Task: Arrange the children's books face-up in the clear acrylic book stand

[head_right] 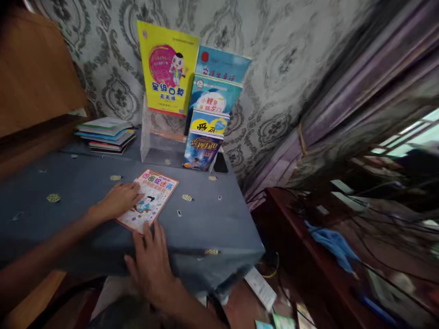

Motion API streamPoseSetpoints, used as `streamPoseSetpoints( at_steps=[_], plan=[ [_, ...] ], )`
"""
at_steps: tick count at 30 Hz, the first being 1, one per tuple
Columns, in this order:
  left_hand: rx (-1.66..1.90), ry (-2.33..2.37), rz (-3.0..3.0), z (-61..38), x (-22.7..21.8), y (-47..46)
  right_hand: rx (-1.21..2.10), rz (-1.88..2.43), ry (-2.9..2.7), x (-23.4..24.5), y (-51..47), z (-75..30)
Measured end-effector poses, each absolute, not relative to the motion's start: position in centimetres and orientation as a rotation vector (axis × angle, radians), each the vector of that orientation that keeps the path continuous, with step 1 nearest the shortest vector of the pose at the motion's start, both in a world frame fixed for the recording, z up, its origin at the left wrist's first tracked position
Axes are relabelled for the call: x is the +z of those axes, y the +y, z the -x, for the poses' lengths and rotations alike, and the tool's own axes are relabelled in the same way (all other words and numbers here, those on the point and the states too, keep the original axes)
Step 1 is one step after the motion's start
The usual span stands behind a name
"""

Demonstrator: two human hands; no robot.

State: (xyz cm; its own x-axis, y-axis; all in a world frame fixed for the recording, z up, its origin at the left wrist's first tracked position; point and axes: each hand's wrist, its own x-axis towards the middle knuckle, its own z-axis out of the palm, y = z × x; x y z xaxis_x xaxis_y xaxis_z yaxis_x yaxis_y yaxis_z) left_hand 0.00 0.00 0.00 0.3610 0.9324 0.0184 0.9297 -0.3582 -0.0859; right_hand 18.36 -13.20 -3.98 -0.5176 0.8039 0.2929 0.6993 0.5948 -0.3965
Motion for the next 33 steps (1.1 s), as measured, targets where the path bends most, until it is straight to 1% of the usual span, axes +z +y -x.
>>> streamPoseSetpoints(
  at_steps=[3,6,11,16,21,26,33],
  plan=[
    [-0.01,-1.745,2.535,-1.5,0.3,0.5,0.386,1.058,-2.356,-4.1,-12.4,-18.2],
    [-0.041,-1.704,2.595,-3.7,0.2,0.9,0.532,0.985,-2.253,-4.2,-11.0,-18.9],
    [-0.033,-1.688,2.579,-6.8,-0.2,1.2,0.731,1.145,-1.908,-3.7,-6.0,-22.1],
    [-0.026,-1.647,2.564,-7.8,0.0,1.0,0.719,1.27,-1.69,-4.0,1.7,-24.5],
    [-0.051,-1.671,2.569,-8.6,0.2,0.8,0.795,1.238,-1.51,-5.8,7.0,-24.3],
    [-0.205,-1.754,2.599,-8.0,0.4,1.2,0.829,1.157,-1.443,-7.2,7.5,-24.8],
    [-0.301,-1.88,2.567,-7.3,0.4,1.8,0.878,1.095,-1.392,-7.0,7.3,-24.9]
  ],
)
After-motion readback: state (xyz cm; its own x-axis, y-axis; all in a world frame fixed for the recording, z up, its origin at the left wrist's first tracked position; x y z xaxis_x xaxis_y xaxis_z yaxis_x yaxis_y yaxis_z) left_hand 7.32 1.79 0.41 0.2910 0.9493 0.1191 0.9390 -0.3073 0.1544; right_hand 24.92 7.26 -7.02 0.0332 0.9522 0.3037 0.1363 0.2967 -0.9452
